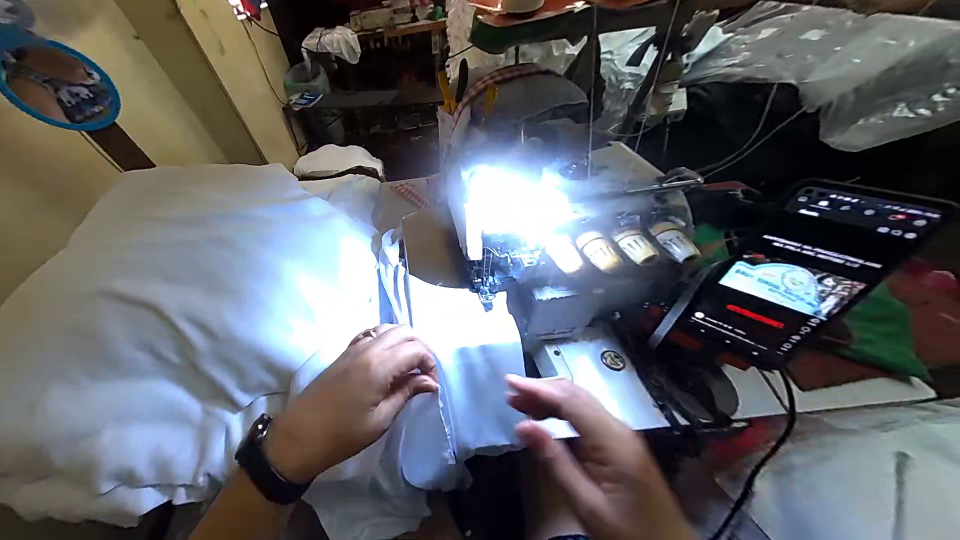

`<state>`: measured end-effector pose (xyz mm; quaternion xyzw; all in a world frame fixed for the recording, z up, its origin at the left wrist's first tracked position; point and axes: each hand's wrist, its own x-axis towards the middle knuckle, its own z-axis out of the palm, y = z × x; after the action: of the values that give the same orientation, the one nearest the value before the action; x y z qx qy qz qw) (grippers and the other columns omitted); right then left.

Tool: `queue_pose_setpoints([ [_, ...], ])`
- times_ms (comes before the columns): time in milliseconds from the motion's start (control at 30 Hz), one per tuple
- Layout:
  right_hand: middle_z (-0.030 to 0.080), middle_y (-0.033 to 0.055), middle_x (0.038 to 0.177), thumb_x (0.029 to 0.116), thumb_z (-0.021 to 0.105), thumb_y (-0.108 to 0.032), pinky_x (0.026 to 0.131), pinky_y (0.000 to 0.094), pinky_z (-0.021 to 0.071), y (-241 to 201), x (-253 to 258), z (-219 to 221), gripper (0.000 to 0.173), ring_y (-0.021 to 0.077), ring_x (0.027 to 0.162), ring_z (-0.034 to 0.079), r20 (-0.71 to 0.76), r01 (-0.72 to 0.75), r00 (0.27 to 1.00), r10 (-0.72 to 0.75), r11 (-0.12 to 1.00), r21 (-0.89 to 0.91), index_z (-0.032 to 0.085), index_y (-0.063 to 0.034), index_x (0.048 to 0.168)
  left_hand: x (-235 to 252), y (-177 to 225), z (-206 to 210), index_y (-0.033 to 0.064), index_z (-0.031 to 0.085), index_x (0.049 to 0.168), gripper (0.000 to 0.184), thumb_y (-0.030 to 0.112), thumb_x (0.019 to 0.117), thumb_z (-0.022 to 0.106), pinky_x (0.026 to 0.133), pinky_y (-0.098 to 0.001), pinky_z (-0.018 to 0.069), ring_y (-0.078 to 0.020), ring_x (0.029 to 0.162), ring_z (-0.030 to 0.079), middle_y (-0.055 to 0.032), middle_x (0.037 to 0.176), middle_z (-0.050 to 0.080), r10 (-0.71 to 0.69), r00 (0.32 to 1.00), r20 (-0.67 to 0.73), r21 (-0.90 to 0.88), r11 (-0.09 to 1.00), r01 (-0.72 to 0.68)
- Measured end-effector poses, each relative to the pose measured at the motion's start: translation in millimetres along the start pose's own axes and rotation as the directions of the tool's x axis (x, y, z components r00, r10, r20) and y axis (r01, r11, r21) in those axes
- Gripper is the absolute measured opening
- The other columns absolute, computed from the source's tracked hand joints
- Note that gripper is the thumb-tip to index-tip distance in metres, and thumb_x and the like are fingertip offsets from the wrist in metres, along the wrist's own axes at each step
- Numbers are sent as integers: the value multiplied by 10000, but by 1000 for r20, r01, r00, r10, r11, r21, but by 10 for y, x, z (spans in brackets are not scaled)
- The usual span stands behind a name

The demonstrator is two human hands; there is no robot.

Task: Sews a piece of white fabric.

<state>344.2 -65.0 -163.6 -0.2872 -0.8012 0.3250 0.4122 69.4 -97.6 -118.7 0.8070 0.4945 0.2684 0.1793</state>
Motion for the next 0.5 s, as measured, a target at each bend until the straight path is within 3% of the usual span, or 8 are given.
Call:
queue_pose_setpoints([
  [67, 689, 131, 1267, 1007, 641, -367, 960, 282, 564, -93, 34, 308, 507, 113, 1162, 659, 64, -20, 998, 9, 984, 178, 618, 15, 1341, 127, 172, -62, 116, 694, 1006, 288, 300, 1082, 486, 869, -246, 516, -34, 923, 632, 34, 926, 675, 68, 997, -46, -80, 994, -72],
  [133, 713, 98, 1140, 972, 694, -292, 909, 249, 576, -110, 25, 508, 431, 68, 1045, 679, 95, -98, 993, 72, 946, 308, 648, 28, 1258, 234, 330, -81, 107, 678, 1024, 278, 281, 1089, 472, 778, -156, 508, 5, 841, 605, 37, 889, 635, 70, 994, -80, -85, 993, -77],
  [233, 732, 43, 910, 960, 675, -140, 782, 225, 579, -155, -61, 505, 178, 27, 834, 690, 230, -313, 943, 241, 876, 367, 698, 12, 1049, 345, 444, -102, 135, 639, 1038, 245, 278, 1093, 448, 743, -154, 487, 9, 820, 576, 55, 880, 595, 35, 995, -88, -40, 998, -39],
  [333, 731, 5, 902, 953, 647, -53, 774, 258, 585, -175, -193, 314, 109, 25, 825, 692, 406, -498, 855, 322, 727, 472, 686, -3, 1042, 467, 444, -167, 160, 622, 1088, 202, 274, 1060, 459, 818, -193, 488, 10, 938, 578, 70, 984, 606, -43, 999, 30, -143, 989, 47],
  [367, 734, -15, 921, 953, 646, -36, 790, 262, 593, -172, -218, 250, 111, 21, 843, 695, 425, -517, 847, 319, 682, 518, 681, -10, 1055, 528, 417, -155, 136, 635, 1101, 197, 215, 1016, 475, 809, -197, 484, 2, 931, 576, 58, 988, 614, -50, 997, 54, -195, 979, 59],
  [400, 734, -30, 922, 951, 653, -33, 789, 263, 597, -173, -227, 198, 101, 19, 841, 698, 411, -523, 847, 336, 662, 537, 673, -27, 1050, 599, 378, -109, 125, 642, 1089, 192, 153, 972, 492, 783, -185, 492, 4, 907, 584, 53, 980, 621, -46, 998, 33, -205, 977, 52],
  [500, 732, -5, 882, 912, 746, -135, 755, 276, 607, -47, -204, 184, 168, 54, 805, 708, 200, -507, 859, 471, 732, 455, 675, -34, 1026, 807, 221, 144, 104, 686, 1082, 142, 73, 989, 584, 815, -189, 543, -27, 921, 626, 26, 1016, 647, -45, 982, -182, -185, 983, 10],
])
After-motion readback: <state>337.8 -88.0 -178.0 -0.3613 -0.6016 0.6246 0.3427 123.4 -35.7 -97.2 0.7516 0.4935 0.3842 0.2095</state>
